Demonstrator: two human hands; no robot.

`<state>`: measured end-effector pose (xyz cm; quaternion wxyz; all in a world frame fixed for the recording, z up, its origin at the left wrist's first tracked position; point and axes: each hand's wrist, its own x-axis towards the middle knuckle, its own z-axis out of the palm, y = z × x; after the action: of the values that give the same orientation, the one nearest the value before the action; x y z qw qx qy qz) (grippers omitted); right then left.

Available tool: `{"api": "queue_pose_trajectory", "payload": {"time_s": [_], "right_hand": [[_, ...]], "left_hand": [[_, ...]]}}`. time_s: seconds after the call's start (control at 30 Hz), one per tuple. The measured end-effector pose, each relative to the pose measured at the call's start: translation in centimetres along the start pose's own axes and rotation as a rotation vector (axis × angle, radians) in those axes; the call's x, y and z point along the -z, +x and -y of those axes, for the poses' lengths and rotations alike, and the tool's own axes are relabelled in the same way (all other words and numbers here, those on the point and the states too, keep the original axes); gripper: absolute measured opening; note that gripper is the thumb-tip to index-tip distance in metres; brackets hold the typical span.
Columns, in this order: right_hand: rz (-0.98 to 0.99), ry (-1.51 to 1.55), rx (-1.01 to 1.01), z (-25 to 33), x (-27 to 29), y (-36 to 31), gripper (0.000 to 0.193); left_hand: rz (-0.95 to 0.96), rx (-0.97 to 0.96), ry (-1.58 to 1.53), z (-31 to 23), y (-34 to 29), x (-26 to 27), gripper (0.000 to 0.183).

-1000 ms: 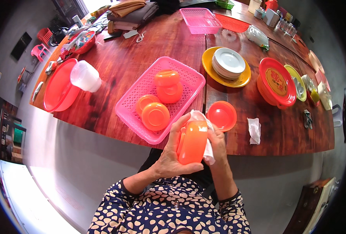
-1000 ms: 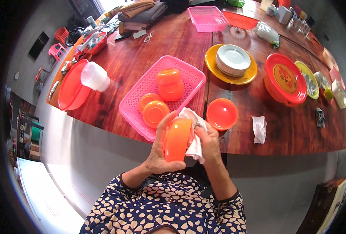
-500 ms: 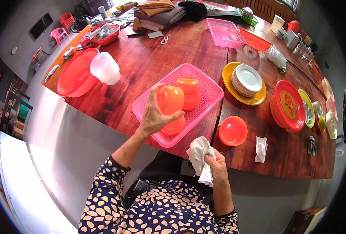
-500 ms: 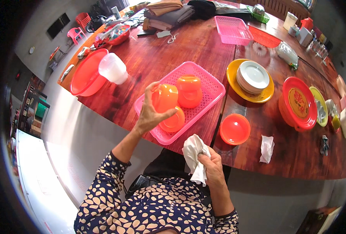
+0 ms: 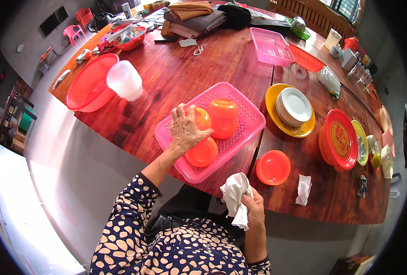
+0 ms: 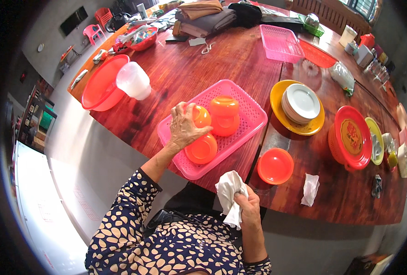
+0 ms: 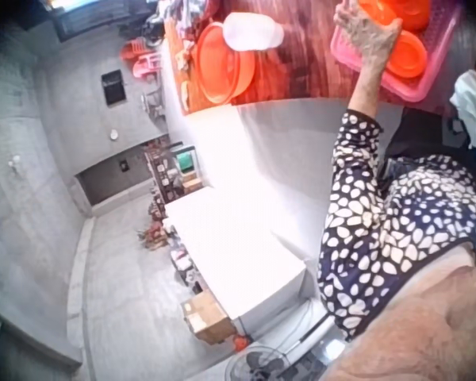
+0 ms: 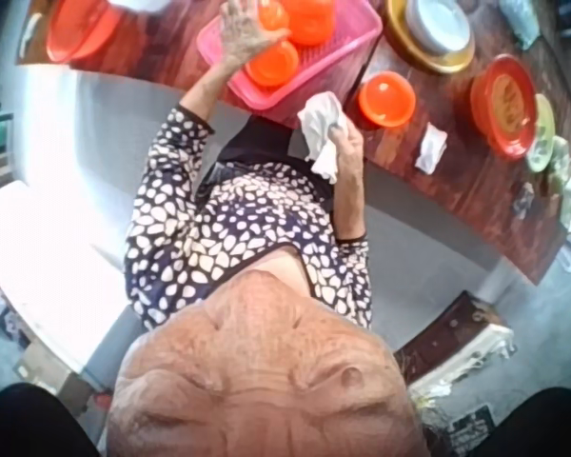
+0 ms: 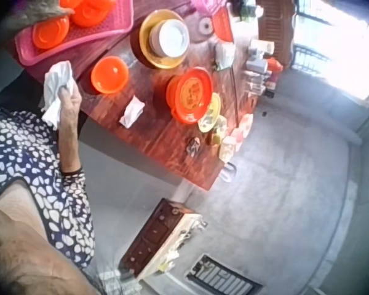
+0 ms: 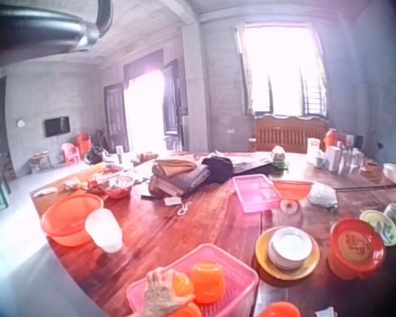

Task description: The person wipes several small orange plastic bowls with a white cloth. They pick up each bowl from a pink basket, wipe the exterior and interior surfaces, and place the cleaned bowls back into the basket. The task is performed at a wooden table with other dishes visible in the background.

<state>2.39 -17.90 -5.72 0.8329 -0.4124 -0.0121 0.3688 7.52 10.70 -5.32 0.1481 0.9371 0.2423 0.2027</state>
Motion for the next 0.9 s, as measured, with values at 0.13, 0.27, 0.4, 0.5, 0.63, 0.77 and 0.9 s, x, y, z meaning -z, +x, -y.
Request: {"api": "queue_pose_trajectory", "payload": {"time_s": [0.13,0.27,0.4,0.5,0.63,0.77,0.9], "right_hand": [[-0.030,-0.007,0.024,0.1,-0.2,0.1,0.039],[-0.030,0.001,0.037,0.1,-0.1,0.1,0.039],[-0.025,0.020,0.044,0.1,-0.2,0.0,0.039],[-0.038,0.021,0.054,0.2,-0.3,-0.3,0.039],[-0.066,0.021,0.077,0.6,-0.4,-1.0,0.039],[-0.080,0.058,0.103,1.5,0.2,-2.5,0.040],[-0.138,0.013,0.119,2.1,1.8,-4.6,0.041]], "left_hand": [[0.010,0.014,-0.018,0.6,0.2,-0.4,0.091],[0.010,-0.019,-0.021,0.7,0.4,-0.8,0.092],[-0.007,-0.016,-0.021,0.6,0.4,-0.9,0.093],[-0.025,-0.028,-0.017,0.9,0.4,-1.1,0.095],[-0.047,-0.058,-0.017,1.1,0.3,-1.4,0.099],[-0.055,-0.099,-0.010,0.7,0.2,-1.3,0.103],[-0.173,-0.178,0.016,-1.3,-0.6,-0.1,0.092]]}}
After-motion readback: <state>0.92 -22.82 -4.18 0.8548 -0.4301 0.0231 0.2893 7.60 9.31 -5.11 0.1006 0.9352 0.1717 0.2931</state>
